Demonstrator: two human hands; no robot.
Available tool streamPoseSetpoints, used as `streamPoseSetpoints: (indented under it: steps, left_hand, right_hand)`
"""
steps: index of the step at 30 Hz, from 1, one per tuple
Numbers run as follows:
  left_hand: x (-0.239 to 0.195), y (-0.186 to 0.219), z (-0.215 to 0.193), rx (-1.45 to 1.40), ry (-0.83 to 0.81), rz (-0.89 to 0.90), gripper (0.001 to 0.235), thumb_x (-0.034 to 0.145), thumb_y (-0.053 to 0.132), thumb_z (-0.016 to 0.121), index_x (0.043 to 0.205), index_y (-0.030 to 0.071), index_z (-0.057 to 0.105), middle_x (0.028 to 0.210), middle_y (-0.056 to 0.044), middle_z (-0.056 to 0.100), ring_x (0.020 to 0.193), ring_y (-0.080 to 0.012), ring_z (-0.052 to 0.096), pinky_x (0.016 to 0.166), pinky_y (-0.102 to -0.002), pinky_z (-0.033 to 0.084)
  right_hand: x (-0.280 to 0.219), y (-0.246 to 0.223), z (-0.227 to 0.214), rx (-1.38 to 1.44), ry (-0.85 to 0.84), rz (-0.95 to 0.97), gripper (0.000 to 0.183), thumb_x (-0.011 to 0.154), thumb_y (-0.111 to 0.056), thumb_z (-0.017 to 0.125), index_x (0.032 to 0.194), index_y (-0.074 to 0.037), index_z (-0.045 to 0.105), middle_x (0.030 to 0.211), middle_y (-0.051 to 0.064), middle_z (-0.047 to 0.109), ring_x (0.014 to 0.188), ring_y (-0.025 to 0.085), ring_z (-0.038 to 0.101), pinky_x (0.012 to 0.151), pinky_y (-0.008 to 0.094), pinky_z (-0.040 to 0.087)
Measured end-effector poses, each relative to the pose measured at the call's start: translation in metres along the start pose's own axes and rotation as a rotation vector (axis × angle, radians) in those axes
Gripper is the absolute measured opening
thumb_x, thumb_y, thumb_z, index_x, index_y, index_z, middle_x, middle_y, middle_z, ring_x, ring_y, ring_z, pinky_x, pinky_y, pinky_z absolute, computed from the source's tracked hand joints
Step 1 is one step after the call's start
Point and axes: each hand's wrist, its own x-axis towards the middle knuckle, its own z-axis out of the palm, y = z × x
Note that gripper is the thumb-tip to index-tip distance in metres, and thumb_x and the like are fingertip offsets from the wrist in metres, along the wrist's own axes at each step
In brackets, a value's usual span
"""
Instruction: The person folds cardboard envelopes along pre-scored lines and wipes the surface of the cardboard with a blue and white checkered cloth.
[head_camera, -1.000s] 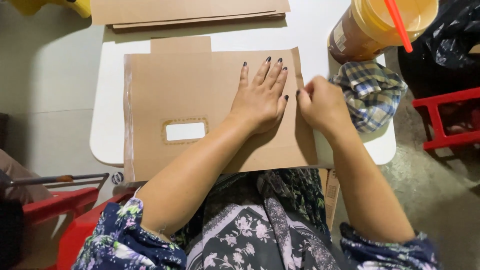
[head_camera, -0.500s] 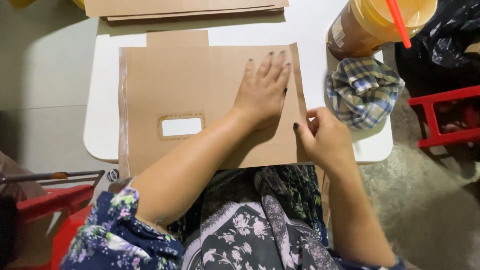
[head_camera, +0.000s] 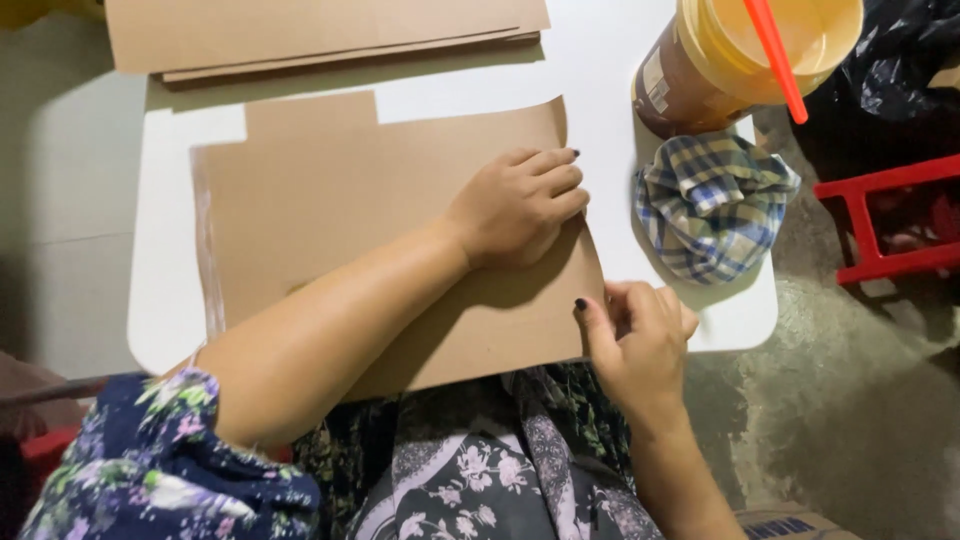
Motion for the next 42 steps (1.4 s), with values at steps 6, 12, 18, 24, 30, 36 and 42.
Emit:
streamPoseSetpoints:
  steps: [6,12,18,24,30,36,42]
  left_hand:
    - [0.001,0.000,-0.003,0.042,0.031,-0.082,0.013,0.089,0.018,0.050,0.087,0.019,0.063,0.097,0.001,0.060,0.107,-0.0213,0.064,0.088,-0.037,0.047]
    - [0.014,-0.009,-0.028,0.018,-0.074,-0.174,0.010,0.089,0.014,0.057,0.094,0.010,0.066,0.112,-0.008,0.069,0.103,-0.0331,0.065,0.077,-0.043,0.050]
    - [0.024,-0.023,-0.022,0.112,0.022,-0.106,0.021,0.084,0.026,0.070,0.076,0.008,0.062,0.091,-0.007,0.066,0.101,-0.0357,0.061,0.077,-0.043,0.044]
    - [0.030,-0.040,0.000,0.151,-0.030,-0.200,0.036,0.088,0.047,0.071,0.074,0.015,0.067,0.086,-0.002,0.071,0.100,-0.0310,0.059,0.069,-0.044,0.042]
    - [0.031,-0.087,0.033,0.246,0.035,-0.222,0.019,0.065,0.032,0.071,0.065,0.014,0.064,0.075,-0.002,0.061,0.083,-0.0299,0.055,0.049,-0.043,0.039]
    - [0.062,-0.066,-0.002,0.372,0.004,-0.563,0.022,0.069,0.006,0.069,0.089,0.013,0.061,0.088,-0.012,0.063,0.077,-0.0384,0.059,0.058,-0.051,0.048]
    - [0.039,0.092,-0.079,0.131,-0.539,-0.633,0.057,0.090,0.020,0.063,0.143,0.000,0.053,0.148,-0.025,0.051,0.140,-0.0433,0.047,0.115,-0.058,0.032]
  right_hand:
    - [-0.004,-0.011,0.019,-0.143,0.267,-0.125,0.017,0.093,-0.018,0.075,0.080,-0.014,0.064,0.065,-0.003,0.044,0.069,0.024,0.051,0.080,0.037,0.035]
    - [-0.002,-0.022,0.003,-0.043,0.162,-0.144,0.033,0.100,-0.009,0.066,0.073,-0.010,0.047,0.066,0.003,0.040,0.067,0.023,0.037,0.076,0.039,0.022]
    - [0.002,-0.021,0.001,-0.087,0.154,-0.253,0.033,0.101,-0.005,0.060,0.073,-0.008,0.045,0.064,0.006,0.039,0.061,0.025,0.035,0.073,0.040,0.025]
    - [0.000,-0.021,0.000,-0.085,0.135,-0.251,0.033,0.101,-0.003,0.059,0.073,-0.008,0.041,0.064,0.006,0.036,0.061,0.025,0.034,0.069,0.039,0.025]
    - [-0.003,-0.017,0.005,-0.043,0.186,-0.246,0.031,0.101,-0.004,0.057,0.074,-0.009,0.042,0.064,0.005,0.037,0.060,0.024,0.035,0.068,0.038,0.025]
    - [-0.004,-0.017,0.004,-0.021,0.188,-0.221,0.025,0.097,-0.001,0.060,0.076,-0.008,0.048,0.065,0.005,0.043,0.061,0.025,0.040,0.069,0.039,0.028]
    - [-0.007,-0.004,0.006,-0.005,0.251,-0.214,0.026,0.095,-0.016,0.069,0.074,-0.014,0.054,0.061,-0.001,0.044,0.061,0.024,0.053,0.071,0.035,0.034]
